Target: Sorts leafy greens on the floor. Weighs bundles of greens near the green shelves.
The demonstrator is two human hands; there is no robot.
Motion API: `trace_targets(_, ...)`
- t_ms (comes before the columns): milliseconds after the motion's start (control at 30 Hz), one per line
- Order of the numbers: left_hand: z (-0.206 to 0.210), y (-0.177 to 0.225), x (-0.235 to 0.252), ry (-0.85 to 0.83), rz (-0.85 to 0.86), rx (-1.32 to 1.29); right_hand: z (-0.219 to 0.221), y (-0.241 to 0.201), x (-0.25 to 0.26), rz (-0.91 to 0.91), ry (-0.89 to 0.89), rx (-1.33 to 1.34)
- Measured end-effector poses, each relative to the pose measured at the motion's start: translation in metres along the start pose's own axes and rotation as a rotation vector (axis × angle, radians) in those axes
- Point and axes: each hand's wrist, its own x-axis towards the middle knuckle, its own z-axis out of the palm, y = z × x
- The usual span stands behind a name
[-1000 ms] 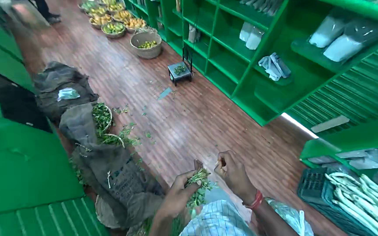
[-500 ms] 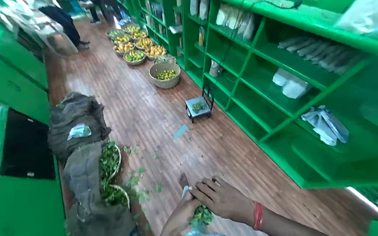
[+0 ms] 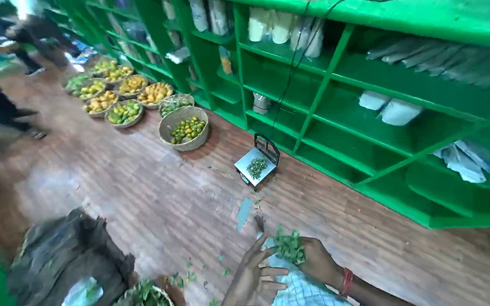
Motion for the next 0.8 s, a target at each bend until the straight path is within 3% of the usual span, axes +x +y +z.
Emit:
trace_targets(133,-0.052,0.107,0.088,0.081,-0.055,0.213,0.037,0.035,0.107,0.591,0.226,0.767)
trace_targets(200,-0.066,0.163,0.140,0.156,-0.071,0.268,0.045,0.053,0.167,0.803,0.401,1.088)
trace_targets(367,-0.100,0.289,0.230,0.091,-0.166,0.485,0.037,0.041,0.277,1.023,0.754,1.497)
trace_targets(433,-0.105,0.342,0.272,0.083,-0.198,0.572,0.033,0.033,0.324,1.049,0.921,1.562)
trace_targets(533,-0.118,0.404,0.342,0.033,-0.253,0.795,0.060,0.033,0.396,1.163,1.118,1.569)
trace_targets(633,-0.162,0.437,0.440,-0.180,-0.338,1.141,0.109,0.040,0.469,1.381,1.292,1.481)
trace_targets(733,-0.231,0.436,0.585,-0.529,-0.375,1.558,0.181,0.065,0.547,1.547,1.473,1.400)
trace_targets(800,-0.268,0.423,0.673,-0.755,-0.356,1.879,0.234,0.075,0.607,1.672,1.616,1.518)
